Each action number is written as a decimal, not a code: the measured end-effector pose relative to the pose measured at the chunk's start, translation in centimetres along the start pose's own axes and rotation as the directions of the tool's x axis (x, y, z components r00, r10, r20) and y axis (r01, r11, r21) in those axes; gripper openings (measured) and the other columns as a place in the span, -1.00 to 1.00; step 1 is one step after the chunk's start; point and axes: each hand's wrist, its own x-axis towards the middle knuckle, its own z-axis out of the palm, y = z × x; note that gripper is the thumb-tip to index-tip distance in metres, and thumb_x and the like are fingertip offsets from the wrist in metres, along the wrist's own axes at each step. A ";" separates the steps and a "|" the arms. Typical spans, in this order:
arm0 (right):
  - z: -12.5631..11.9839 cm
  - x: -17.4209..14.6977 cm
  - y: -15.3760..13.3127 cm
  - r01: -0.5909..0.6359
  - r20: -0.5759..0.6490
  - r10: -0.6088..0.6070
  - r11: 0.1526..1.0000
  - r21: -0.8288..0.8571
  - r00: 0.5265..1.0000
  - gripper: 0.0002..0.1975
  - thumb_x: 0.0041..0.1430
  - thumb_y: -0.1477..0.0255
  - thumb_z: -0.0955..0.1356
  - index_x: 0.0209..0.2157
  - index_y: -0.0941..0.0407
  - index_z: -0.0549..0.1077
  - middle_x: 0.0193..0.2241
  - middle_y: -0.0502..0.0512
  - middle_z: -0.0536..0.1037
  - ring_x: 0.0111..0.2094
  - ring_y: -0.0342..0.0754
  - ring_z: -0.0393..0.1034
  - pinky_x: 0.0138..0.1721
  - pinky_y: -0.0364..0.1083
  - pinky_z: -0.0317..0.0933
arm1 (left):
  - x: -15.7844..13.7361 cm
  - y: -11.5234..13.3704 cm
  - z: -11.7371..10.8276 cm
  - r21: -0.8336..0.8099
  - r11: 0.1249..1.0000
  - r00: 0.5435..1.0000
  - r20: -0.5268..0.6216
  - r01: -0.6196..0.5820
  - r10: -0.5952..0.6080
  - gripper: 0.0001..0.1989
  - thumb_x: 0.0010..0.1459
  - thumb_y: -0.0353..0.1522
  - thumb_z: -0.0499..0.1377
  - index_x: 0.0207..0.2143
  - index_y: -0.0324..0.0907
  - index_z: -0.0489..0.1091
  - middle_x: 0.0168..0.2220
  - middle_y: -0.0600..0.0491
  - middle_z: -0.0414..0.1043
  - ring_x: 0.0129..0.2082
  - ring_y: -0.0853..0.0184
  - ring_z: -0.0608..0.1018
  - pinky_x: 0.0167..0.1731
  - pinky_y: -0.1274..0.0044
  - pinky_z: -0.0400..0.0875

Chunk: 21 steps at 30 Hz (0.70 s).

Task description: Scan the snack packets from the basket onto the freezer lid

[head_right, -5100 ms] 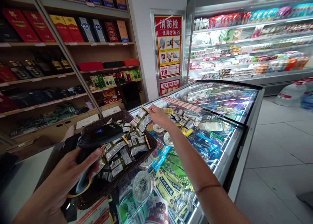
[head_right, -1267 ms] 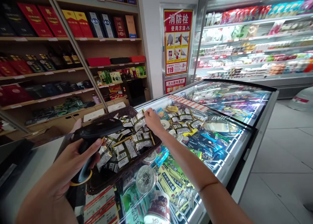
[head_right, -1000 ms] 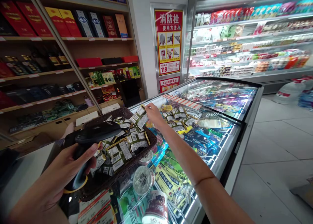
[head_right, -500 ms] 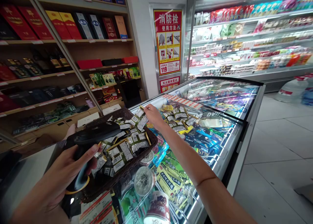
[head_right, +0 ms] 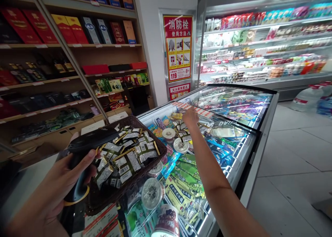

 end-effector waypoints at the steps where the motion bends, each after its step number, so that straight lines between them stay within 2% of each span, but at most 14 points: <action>1: 0.0 -0.4 -0.4 0.020 -0.039 -0.022 0.998 -0.054 0.999 -0.70 0.24 0.58 0.23 0.01 0.32 0.26 0.07 0.65 0.27 0.15 0.37 0.16 0.03 0.22 0.04 | 0.0 0.0 0.0 -0.002 1.000 1.000 0.008 0.005 -0.005 -0.41 -0.16 0.14 0.29 -0.32 -0.15 0.38 -0.63 0.13 0.41 -0.61 0.39 0.36 -0.61 0.59 0.17; 3: 0.4 -1.7 -1.9 0.130 0.000 -0.132 0.978 -0.160 0.991 -0.75 0.28 0.50 0.25 -0.03 0.29 0.35 0.07 0.57 0.34 0.11 0.30 0.24 0.03 0.15 0.09 | -0.1 0.1 0.0 -0.012 1.000 1.000 0.022 0.015 -0.015 -0.40 -0.17 0.13 0.30 -0.30 -0.16 0.37 -0.64 0.15 0.40 -0.62 0.40 0.35 -0.62 0.60 0.14; 4: 0.8 -2.6 -2.8 0.240 0.111 -0.223 0.956 -0.167 0.968 -0.76 0.29 0.44 0.27 -0.07 0.26 0.40 0.01 0.49 0.41 0.05 0.24 0.32 -0.01 0.10 0.14 | -0.2 0.2 0.1 -0.016 1.000 0.999 0.033 0.021 -0.020 -0.40 -0.17 0.13 0.30 -0.29 -0.15 0.37 -0.64 0.15 0.40 -0.63 0.41 0.35 -0.62 0.60 0.14; 5: 1.2 -3.7 -3.8 0.363 0.267 -0.321 0.923 -0.126 0.909 -0.77 0.28 0.39 0.30 -0.12 0.23 0.45 -0.05 0.40 0.48 -0.03 0.17 0.38 -0.05 0.05 0.18 | -0.3 0.4 0.1 -0.014 1.000 0.999 0.042 0.026 -0.025 -0.40 -0.16 0.14 0.29 -0.30 -0.15 0.36 -0.64 0.15 0.40 -0.63 0.41 0.35 -0.62 0.60 0.14; 6: 1.7 -4.8 -4.7 0.472 0.432 -0.416 0.881 -0.026 0.800 -0.77 0.25 0.34 0.34 -0.15 0.18 0.48 -0.11 0.29 0.52 -0.10 0.10 0.42 -0.09 0.00 0.21 | -0.5 0.5 0.2 -0.007 1.000 0.999 0.044 0.028 -0.028 -0.41 -0.15 0.15 0.28 -0.31 -0.15 0.36 -0.64 0.15 0.41 -0.63 0.41 0.36 -0.61 0.60 0.15; 8: 2.9 -7.0 -6.3 0.625 0.658 -0.574 0.756 0.197 0.487 -0.72 0.13 0.26 0.44 -0.16 0.10 0.52 -0.13 0.13 0.55 -0.12 0.04 0.43 -0.10 -0.06 0.23 | -0.7 0.9 0.4 0.010 1.000 0.998 0.052 0.024 -0.025 -0.42 -0.13 0.15 0.26 -0.33 -0.15 0.35 -0.63 0.14 0.41 -0.62 0.41 0.37 -0.59 0.59 0.17; 9: 3.5 -8.0 -6.8 0.659 0.710 -0.617 0.694 0.289 0.339 -0.65 0.06 0.23 0.48 -0.13 0.07 0.52 -0.11 0.09 0.55 -0.08 0.04 0.41 -0.09 -0.07 0.23 | -0.8 1.0 0.5 0.012 1.000 0.998 0.054 0.019 -0.019 -0.43 -0.11 0.14 0.26 -0.34 -0.15 0.35 -0.63 0.14 0.41 -0.62 0.41 0.37 -0.59 0.59 0.18; 10: 4.1 -8.9 -7.2 0.686 0.724 -0.649 0.638 0.351 0.234 -0.58 -0.01 0.22 0.51 -0.10 0.06 0.51 -0.08 0.08 0.54 -0.03 0.05 0.38 -0.05 -0.07 0.23 | -0.9 1.1 0.5 0.008 1.000 0.999 0.053 0.010 -0.010 -0.44 -0.10 0.14 0.26 -0.35 -0.15 0.35 -0.63 0.14 0.40 -0.62 0.41 0.37 -0.58 0.59 0.19; 11: 4.5 -9.6 -7.4 0.704 0.727 -0.666 0.595 0.387 0.164 -0.51 -0.06 0.21 0.54 -0.07 0.06 0.50 -0.06 0.08 0.53 0.02 0.07 0.35 -0.03 -0.07 0.22 | -1.0 1.2 0.6 -0.001 1.000 0.999 0.055 0.002 -0.002 -0.45 -0.10 0.14 0.26 -0.36 -0.15 0.35 -0.63 0.15 0.39 -0.62 0.42 0.37 -0.58 0.59 0.20; 12: 4.8 -10.0 -7.5 0.723 0.727 -0.673 0.569 0.393 0.134 -0.46 -0.09 0.20 0.55 -0.05 0.06 0.49 -0.04 0.09 0.51 0.05 0.09 0.31 -0.02 -0.06 0.21 | -1.0 1.2 0.7 -0.012 1.000 0.998 0.058 -0.006 0.006 -0.45 -0.10 0.13 0.26 -0.36 -0.15 0.35 -0.63 0.15 0.39 -0.62 0.42 0.36 -0.58 0.59 0.20; 13: 4.9 -10.3 -7.5 0.742 0.734 -0.665 0.559 0.369 0.136 -0.43 -0.12 0.19 0.56 -0.05 0.07 0.48 -0.04 0.11 0.50 0.06 0.11 0.29 -0.02 -0.05 0.21 | -1.1 1.3 0.7 -0.021 1.000 0.998 0.059 -0.012 0.013 -0.46 -0.10 0.13 0.27 -0.36 -0.15 0.35 -0.63 0.16 0.38 -0.62 0.43 0.36 -0.59 0.60 0.19; 17: 4.4 -9.9 -7.1 0.806 0.820 -0.521 0.577 0.135 0.236 -0.38 -0.25 0.08 0.57 -0.19 0.17 0.50 -0.12 0.24 0.46 -0.01 0.21 0.28 -0.10 -0.02 0.22 | -1.2 1.3 0.9 -0.045 0.999 0.998 0.060 -0.015 0.018 -0.47 -0.11 0.12 0.28 -0.39 -0.14 0.34 -0.63 0.17 0.37 -0.64 0.44 0.34 -0.63 0.61 0.17; 18: 4.2 -9.6 -6.9 0.820 0.831 -0.504 0.561 0.109 0.235 -0.38 -0.30 0.10 0.59 -0.24 0.19 0.49 -0.13 0.25 0.45 -0.02 0.21 0.28 -0.11 -0.02 0.21 | -1.2 1.3 0.9 -0.052 0.999 0.998 0.058 -0.013 0.016 -0.47 -0.12 0.12 0.28 -0.40 -0.14 0.34 -0.64 0.17 0.37 -0.64 0.44 0.34 -0.62 0.62 0.18; 21: 3.9 -8.6 -6.6 0.816 0.831 -0.526 0.553 0.170 0.183 -0.46 -0.31 0.23 0.61 -0.29 0.16 0.44 -0.22 0.14 0.45 -0.12 0.10 0.30 -0.21 -0.10 0.17 | -1.2 1.3 1.0 -0.058 0.998 0.998 0.057 -0.004 0.007 -0.47 -0.15 0.11 0.30 -0.40 -0.14 0.35 -0.64 0.18 0.37 -0.63 0.44 0.35 -0.62 0.62 0.20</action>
